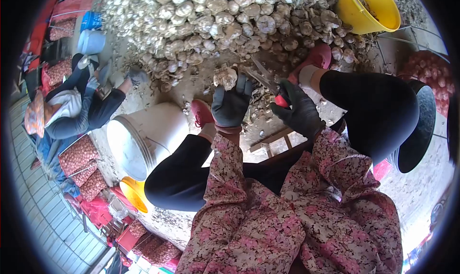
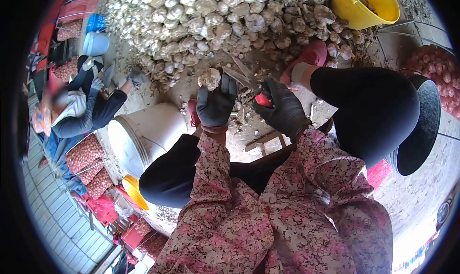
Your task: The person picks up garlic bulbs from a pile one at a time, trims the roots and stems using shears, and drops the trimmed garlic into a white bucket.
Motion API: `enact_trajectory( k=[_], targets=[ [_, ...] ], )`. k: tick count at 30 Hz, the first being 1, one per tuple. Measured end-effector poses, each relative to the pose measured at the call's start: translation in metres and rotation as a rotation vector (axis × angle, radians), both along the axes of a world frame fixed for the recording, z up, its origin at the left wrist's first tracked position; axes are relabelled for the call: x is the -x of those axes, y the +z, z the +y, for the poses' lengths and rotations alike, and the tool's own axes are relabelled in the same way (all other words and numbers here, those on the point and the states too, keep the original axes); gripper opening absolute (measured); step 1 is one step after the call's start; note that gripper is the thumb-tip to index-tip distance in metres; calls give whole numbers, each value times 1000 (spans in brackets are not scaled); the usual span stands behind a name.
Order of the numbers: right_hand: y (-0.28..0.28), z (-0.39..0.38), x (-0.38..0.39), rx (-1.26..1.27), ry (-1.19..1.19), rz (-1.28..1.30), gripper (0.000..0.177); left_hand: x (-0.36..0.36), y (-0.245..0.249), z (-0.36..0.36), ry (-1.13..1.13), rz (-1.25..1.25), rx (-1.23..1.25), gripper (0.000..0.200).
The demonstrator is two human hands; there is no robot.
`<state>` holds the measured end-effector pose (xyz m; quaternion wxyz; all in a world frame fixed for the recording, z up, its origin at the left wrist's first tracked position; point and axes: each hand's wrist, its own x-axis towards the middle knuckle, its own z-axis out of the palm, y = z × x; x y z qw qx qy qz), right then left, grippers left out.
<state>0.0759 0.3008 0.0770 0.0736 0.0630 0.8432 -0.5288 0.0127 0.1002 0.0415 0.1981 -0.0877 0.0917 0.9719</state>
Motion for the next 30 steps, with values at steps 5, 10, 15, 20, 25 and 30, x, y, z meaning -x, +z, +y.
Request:
enact_trajectory(
  k=[5,10,15,20,25,30],
  targets=[
    [9,-11,-17,-152,136,152,69,-32,31,-21,-14,140,493,55],
    [-1,-36,-36,-146,268,117,74,-63,35,-30,77,379,1175,65],
    [-6,-47,-44,-99,255,10,45,-72,33,-34,167,598,1482,56],
    [-48,-38,-26,-254,315,22,33,-73,8,-30,82,289,1137,54],
    [-58,-33,-9,-381,299,-54,25,-65,22,-26,62,196,718,51],
    [-66,-42,-20,-52,182,-298,34,-53,32,-97,380,303,797,43]
  ],
)
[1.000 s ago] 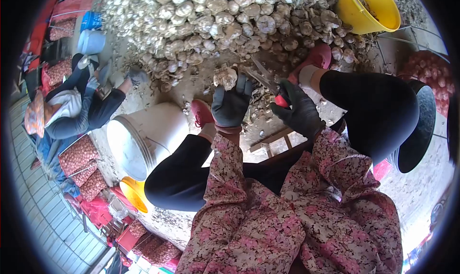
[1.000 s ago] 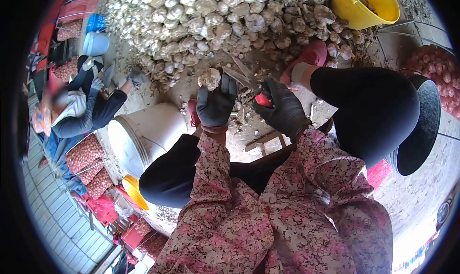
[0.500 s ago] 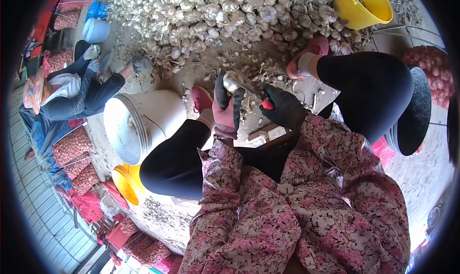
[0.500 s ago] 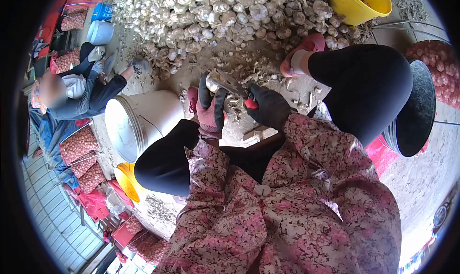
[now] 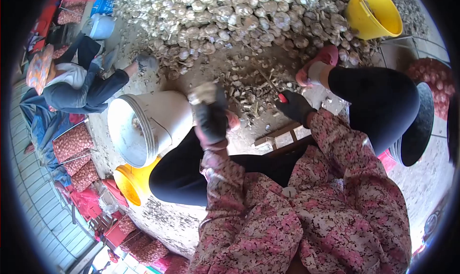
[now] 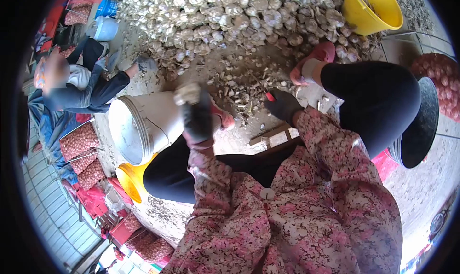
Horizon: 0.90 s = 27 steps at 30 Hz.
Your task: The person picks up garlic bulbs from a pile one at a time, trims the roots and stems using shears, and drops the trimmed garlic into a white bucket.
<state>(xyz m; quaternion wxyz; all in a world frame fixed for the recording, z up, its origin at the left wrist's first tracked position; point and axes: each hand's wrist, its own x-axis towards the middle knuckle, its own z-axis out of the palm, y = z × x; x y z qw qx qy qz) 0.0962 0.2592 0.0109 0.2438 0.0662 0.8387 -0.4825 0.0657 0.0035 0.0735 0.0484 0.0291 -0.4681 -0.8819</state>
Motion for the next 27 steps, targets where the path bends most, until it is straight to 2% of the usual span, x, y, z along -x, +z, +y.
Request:
enact_trajectory(
  k=[1,2,3,4,6,8,10,12,14,16,18,19,20,22,24,25,26,27],
  targets=[
    [-2,1,-3,3,-8,30,35,2,27,-14,115,33,-199,39],
    [0,1,-2,3,-4,35,35,-1,33,-48,261,103,-147,38],
    [2,1,-1,34,-32,5,34,13,67,-60,36,332,-1059,43],
    [5,1,2,66,-60,-26,33,13,96,-55,220,374,-521,48],
    [7,0,11,46,-47,30,33,25,80,-84,154,366,-477,56],
    [-9,-3,14,166,-147,-127,34,50,2,-102,8,82,-1138,57],
    [-26,-5,12,207,-209,-147,35,84,7,-21,287,-308,5,49],
    [-35,-6,10,276,-318,-106,36,117,5,34,213,-337,197,47],
    [-10,0,16,314,-326,-180,34,165,-22,69,73,-288,511,58],
    [1,1,22,468,-450,-304,26,222,-71,87,-110,-216,871,75],
    [12,2,30,550,-512,-384,20,248,-53,133,-57,-338,1551,86],
    [12,2,32,581,-552,-375,19,259,-52,151,-29,-513,1576,90],
    [12,3,35,612,-591,-365,18,264,-50,159,-33,-507,1580,90],
    [10,9,40,565,-562,-287,20,272,-35,175,-130,-725,1606,89],
    [9,15,42,464,-495,-137,26,275,-63,163,-80,-689,1613,82],
    [10,17,41,470,-505,-138,26,274,-83,148,-15,-531,1622,79],
    [10,18,42,346,-516,53,31,274,-90,140,53,-371,1624,77],
    [11,19,45,220,-522,245,36,259,-75,134,7,-257,1381,65]
  ],
)
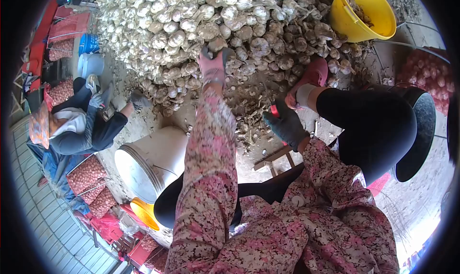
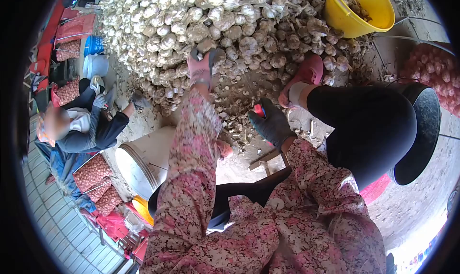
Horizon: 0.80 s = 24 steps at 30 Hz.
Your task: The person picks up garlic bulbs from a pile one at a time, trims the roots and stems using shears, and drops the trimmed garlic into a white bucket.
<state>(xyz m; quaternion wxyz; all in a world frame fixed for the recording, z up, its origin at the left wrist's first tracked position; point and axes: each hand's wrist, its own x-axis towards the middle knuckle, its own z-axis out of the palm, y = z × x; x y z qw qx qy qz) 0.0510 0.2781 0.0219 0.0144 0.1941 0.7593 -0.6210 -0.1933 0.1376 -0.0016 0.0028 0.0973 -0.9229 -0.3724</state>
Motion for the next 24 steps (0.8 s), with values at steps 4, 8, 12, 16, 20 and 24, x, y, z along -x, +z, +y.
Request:
enact_trajectory(
  k=[4,8,12,16,20,24],
  targets=[
    [27,15,20,-230,190,19,53,-76,25,-24,-54,-155,-1172,45],
    [40,12,12,-632,338,130,67,-156,43,-38,-38,-164,-1184,56],
    [45,8,-7,-698,508,-10,70,-194,32,-56,-65,-140,-998,68],
    [41,5,-31,-695,596,13,74,-212,36,-74,-143,-219,-503,72],
    [31,-3,-40,-650,641,-27,73,-218,45,-78,-206,-174,-185,75],
    [28,-8,-38,-712,611,-5,62,-223,45,-77,-242,-214,-62,78]
  ],
)
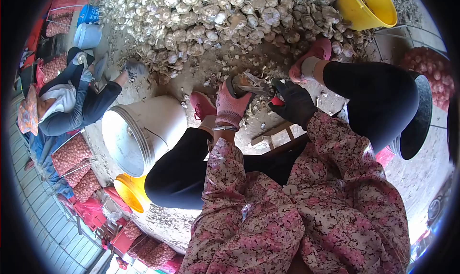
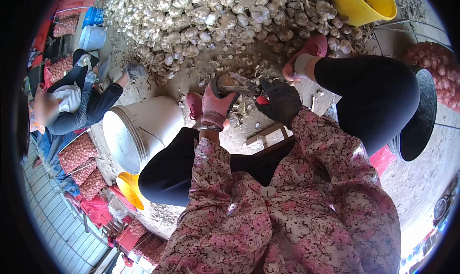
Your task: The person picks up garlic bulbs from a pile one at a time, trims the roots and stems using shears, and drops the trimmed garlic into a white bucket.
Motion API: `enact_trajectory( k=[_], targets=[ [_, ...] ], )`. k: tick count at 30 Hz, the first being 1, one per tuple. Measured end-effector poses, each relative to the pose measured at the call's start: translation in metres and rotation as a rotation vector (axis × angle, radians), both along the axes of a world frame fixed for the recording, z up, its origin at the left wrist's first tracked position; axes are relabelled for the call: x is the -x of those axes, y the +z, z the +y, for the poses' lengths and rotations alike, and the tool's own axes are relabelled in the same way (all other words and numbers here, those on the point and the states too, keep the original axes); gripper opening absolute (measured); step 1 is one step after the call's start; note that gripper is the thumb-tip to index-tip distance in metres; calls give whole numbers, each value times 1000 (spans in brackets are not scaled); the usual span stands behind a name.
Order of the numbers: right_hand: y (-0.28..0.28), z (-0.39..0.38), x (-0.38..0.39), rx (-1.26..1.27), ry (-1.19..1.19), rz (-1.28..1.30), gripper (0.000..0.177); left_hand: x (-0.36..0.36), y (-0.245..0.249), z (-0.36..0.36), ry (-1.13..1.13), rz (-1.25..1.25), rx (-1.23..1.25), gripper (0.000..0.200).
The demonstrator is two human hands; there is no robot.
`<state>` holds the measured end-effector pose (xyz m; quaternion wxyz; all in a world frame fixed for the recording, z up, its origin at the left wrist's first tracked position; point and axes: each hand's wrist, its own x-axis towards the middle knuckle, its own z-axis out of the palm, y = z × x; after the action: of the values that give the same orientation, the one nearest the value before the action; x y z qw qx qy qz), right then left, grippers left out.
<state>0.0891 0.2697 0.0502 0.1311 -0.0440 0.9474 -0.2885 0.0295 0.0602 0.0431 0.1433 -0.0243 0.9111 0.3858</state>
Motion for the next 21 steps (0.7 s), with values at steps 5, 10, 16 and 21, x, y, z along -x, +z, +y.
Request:
enact_trajectory(
  k=[5,10,16,21],
  targets=[
    [-24,3,-3,42,31,-65,51,-2,-14,-3,7,-48,23,71],
    [-49,5,15,-48,94,-312,31,-11,-22,1,-161,-175,-251,68],
    [-50,-8,-7,245,-219,-231,37,-12,-52,-11,144,-383,-1222,53],
    [-3,-13,-24,479,-221,-287,50,-11,9,-4,430,-269,-1798,23]
  ],
)
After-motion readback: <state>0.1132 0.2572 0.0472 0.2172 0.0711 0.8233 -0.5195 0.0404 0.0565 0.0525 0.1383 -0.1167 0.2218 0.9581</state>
